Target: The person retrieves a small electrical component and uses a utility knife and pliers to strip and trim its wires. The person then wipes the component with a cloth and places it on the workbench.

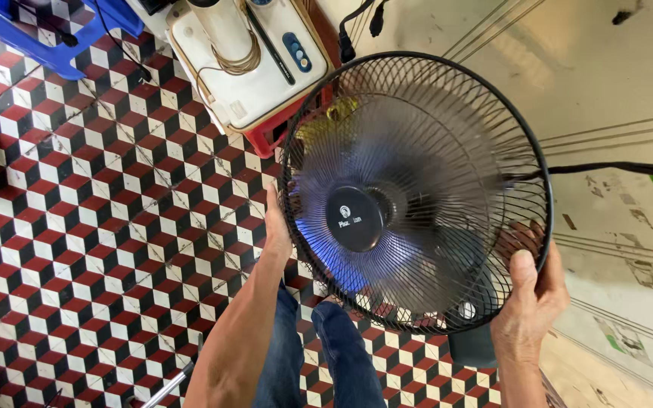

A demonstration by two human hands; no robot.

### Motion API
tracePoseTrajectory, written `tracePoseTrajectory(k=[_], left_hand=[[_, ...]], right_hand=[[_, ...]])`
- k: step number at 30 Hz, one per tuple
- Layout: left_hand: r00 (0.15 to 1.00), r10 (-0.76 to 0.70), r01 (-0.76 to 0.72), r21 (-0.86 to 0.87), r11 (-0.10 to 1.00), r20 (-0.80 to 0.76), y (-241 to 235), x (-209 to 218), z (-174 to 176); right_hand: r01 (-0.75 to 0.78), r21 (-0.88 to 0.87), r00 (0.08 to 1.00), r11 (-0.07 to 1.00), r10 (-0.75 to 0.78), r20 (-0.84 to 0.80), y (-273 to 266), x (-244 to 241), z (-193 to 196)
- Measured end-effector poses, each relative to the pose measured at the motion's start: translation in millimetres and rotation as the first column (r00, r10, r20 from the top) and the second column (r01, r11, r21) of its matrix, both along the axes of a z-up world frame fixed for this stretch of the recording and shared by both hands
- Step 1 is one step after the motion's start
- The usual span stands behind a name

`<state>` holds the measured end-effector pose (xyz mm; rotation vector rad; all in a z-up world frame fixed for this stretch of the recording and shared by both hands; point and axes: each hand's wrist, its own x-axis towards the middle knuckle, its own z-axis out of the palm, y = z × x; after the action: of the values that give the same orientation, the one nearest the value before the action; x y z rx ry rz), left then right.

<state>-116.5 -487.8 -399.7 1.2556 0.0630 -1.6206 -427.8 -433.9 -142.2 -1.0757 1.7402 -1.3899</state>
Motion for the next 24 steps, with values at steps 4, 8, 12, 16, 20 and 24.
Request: tracePoseTrajectory(k=[4,8,12,16,20,24], left_hand=[[0.989,-0.058,0.055,0.026,0.998,0.137,-16,-3,5],[0.955,-0.141,0.153,-0.027,0.988,0.260,-25,-7,16],[0.952,-0.183,0.196,-0.030,0.980,0.245,-44,-8,20],[0.953,-0.135,0.168,-0.101,0.981,0.273,-66,-15,13],[0.961,-0.140,0.158,-0.056,0.986,0.237,-72,-13,13],[0.944,-0.148,0.201,-0.161,0.966,0.294,-62,-10,27]], right_hand=[[-0.008,0.020,1.000,1.000,0.007,0.026,-2,-8,-8],[-0.008,0.079,1.000,0.997,0.007,0.015,-8,-16,-11],[0.022,0.087,0.998,0.996,-0.028,0.062,-20,-18,-14],[-0.023,0.059,0.999,0.998,0.025,-0.038,-37,-24,-20],[-0.023,0.107,0.998,0.994,0.030,-0.060,-44,-23,-26],[-0.075,0.161,0.993,0.984,0.089,-0.081,-48,-25,-19]])
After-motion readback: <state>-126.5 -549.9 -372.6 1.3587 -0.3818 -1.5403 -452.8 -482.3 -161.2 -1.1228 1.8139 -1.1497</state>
